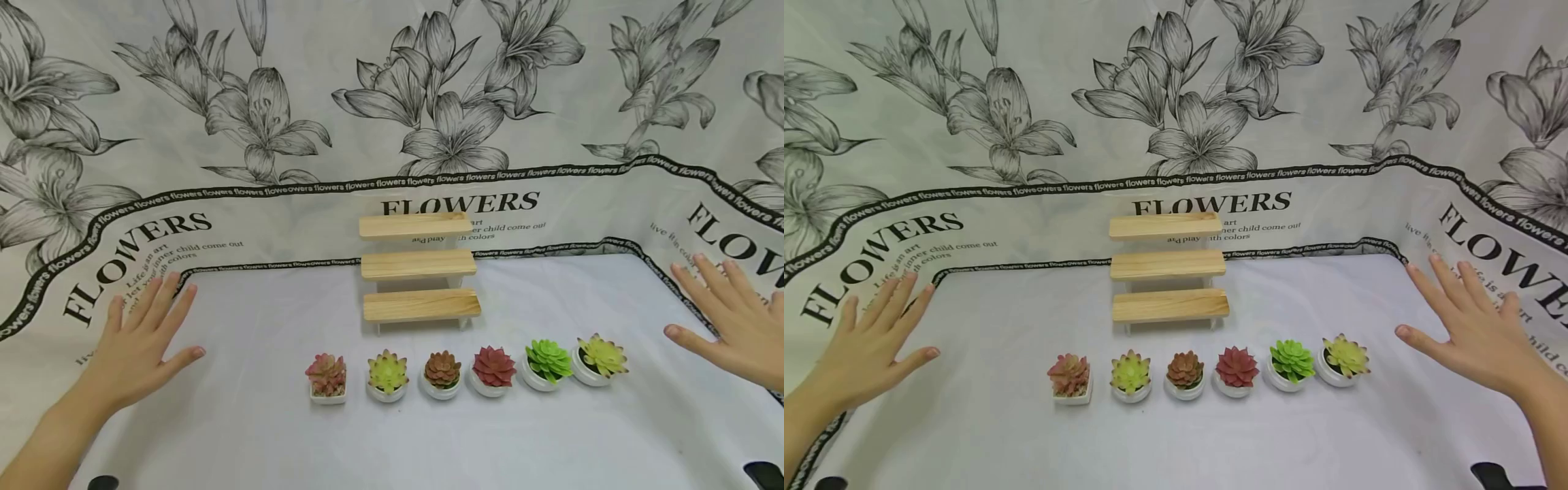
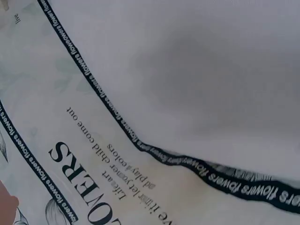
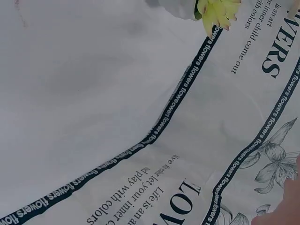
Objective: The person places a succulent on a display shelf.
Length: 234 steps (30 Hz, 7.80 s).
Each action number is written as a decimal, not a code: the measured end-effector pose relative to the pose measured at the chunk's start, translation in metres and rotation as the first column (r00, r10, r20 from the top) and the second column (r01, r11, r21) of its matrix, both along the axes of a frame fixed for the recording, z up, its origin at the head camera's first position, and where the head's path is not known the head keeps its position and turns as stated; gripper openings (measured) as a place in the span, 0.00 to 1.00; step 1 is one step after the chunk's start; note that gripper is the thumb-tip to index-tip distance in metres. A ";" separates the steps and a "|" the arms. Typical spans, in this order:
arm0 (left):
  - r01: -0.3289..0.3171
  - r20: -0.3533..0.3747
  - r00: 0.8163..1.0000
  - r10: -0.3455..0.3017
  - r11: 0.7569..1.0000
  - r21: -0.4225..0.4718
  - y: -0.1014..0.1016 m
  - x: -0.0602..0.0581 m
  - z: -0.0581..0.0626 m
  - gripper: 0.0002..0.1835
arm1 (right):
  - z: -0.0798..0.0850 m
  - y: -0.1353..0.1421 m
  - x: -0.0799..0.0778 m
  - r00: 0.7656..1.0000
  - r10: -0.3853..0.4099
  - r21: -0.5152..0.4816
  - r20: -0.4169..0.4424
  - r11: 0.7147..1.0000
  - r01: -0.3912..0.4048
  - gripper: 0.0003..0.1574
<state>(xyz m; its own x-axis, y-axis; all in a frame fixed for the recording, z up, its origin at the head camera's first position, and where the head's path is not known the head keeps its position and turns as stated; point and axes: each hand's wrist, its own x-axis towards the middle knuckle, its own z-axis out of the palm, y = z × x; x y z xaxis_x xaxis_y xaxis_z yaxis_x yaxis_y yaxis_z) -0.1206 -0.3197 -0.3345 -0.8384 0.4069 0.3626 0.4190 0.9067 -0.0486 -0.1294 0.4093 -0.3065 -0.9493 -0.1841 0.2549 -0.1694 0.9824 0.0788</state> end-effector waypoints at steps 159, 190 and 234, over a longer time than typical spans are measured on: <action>-0.607 0.540 0.510 -0.670 0.165 0.777 0.203 -0.121 -0.081 0.30 | -0.064 -0.013 -0.025 0.922 0.199 -0.801 0.332 0.577 0.163 0.35; -0.594 0.540 0.512 -0.668 0.178 0.785 0.203 -0.121 -0.084 0.30 | -0.016 -0.033 -0.044 0.927 0.264 -0.858 0.265 0.503 0.102 0.34; -0.604 0.522 0.501 -0.691 0.153 0.782 0.201 -0.116 -0.079 0.30 | 0.052 -0.107 -0.083 0.893 0.350 -0.886 0.282 0.451 0.103 0.43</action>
<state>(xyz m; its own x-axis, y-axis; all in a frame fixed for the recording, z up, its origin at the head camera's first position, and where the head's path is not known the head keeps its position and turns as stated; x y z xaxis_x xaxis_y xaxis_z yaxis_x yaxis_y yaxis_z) -0.2370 -0.1182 -0.4132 -0.8904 0.3848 -0.2430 -0.3080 -0.1164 0.9442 -0.2128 0.3018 -0.2545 -0.9785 -0.2059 -0.0112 -0.0843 0.4489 -0.8896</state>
